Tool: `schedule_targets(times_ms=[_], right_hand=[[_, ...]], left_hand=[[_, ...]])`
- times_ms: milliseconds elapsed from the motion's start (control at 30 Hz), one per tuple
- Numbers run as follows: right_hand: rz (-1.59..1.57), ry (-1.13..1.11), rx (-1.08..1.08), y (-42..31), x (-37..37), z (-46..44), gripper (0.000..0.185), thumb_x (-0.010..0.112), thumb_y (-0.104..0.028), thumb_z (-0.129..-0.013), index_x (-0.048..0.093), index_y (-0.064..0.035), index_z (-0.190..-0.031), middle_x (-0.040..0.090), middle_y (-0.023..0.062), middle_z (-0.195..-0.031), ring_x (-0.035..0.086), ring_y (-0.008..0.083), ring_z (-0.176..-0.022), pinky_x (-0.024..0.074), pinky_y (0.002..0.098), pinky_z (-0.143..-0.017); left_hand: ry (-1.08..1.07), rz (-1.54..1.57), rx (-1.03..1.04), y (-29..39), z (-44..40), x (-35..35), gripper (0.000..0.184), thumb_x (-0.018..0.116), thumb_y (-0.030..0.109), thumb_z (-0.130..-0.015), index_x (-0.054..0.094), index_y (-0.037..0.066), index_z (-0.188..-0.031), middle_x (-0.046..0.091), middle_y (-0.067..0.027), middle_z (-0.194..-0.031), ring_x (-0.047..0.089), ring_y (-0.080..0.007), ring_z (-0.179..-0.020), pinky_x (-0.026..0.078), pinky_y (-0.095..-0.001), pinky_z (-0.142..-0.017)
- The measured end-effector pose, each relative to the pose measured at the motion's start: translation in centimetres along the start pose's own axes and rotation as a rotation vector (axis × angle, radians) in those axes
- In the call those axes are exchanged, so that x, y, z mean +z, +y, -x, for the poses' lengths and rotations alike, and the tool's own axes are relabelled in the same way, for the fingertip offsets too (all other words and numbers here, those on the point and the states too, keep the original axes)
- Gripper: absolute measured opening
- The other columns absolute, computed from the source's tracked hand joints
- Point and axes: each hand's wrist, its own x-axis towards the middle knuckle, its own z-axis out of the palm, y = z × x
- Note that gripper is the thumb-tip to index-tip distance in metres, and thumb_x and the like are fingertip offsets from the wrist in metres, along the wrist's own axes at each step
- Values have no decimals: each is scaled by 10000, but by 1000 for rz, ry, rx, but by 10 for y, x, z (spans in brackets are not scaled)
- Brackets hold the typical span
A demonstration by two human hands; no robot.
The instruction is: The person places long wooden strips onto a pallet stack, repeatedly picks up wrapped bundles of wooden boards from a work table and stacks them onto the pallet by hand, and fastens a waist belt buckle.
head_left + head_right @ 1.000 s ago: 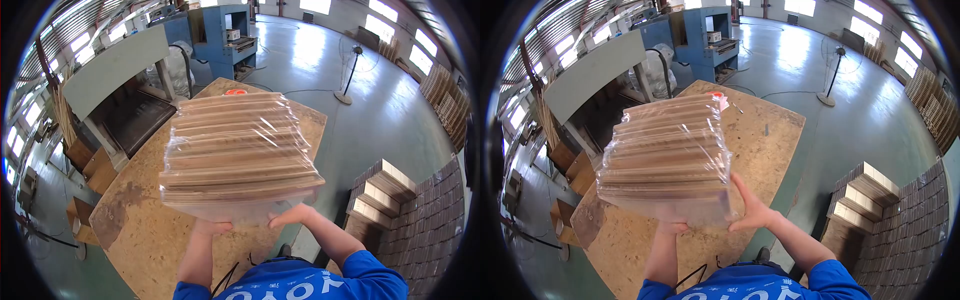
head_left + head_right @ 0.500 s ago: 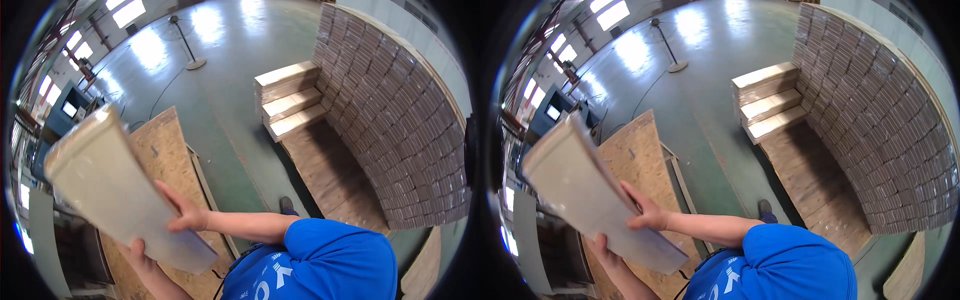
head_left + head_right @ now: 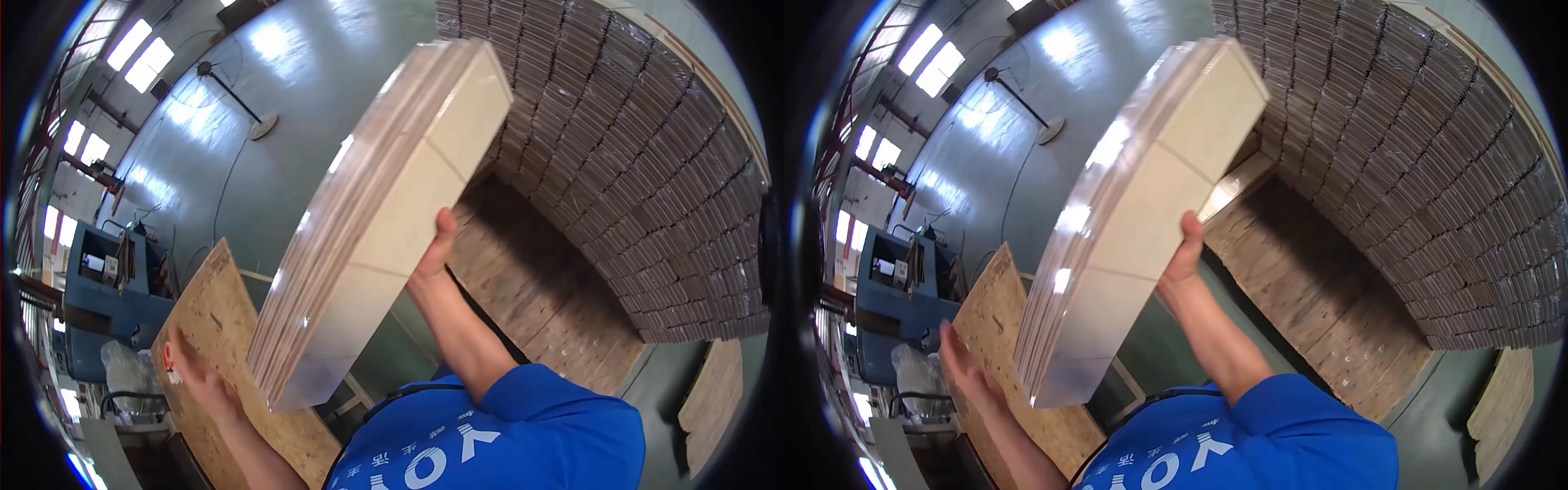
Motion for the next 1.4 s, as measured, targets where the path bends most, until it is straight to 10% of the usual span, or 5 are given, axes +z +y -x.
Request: schedule_targets(times_ms=[233, 333, 833, 1400], right_hand=[[150, 71, -194, -84, -57, -63, 782, 603, -606, -833, 455, -80, -1393, 572, 103, -1315, 575, 288, -1179, 491, 434, -998], [263, 186, -203, -90, -75, -79, 766, 600, -602, -841, 460, -82, -1386, 575, 100, -1311, 578, 286, -1174, 492, 433, -995], [523, 890, -48, -8, -290, -216, 657, 604, -443, -855, 468, -39, -1355, 560, 143, -1326, 546, 304, -1213, 425, 434, -1065], [648, 958, -1, -50, -564, -417, 563, 590, -391, -901, 496, -15, -1310, 578, 145, -1293, 549, 276, -1193, 423, 413, -1049]], left_hand=[[-69, 667, -730, -120, 68, 128, 1075, 889, 511, -603, 392, 27, -1423, 494, -124, -1397, 492, -273, -1281, 399, -417, -1075], [-300, 732, -581, -160, 25, 157, 965, 861, 463, -686, 405, 4, -1404, 535, -114, -1345, 541, -258, -1228, 459, -398, -1019], [-464, 784, -1090, -409, -134, 254, 855, 869, 322, -695, 442, -21, -1351, 581, -120, -1271, 565, -239, -1183, 442, -364, -1008], [-439, 671, -1252, -619, -190, 476, 855, 811, 384, -745, 408, -14, -1385, 545, -131, -1309, 551, -280, -1205, 448, -401, -1017]])
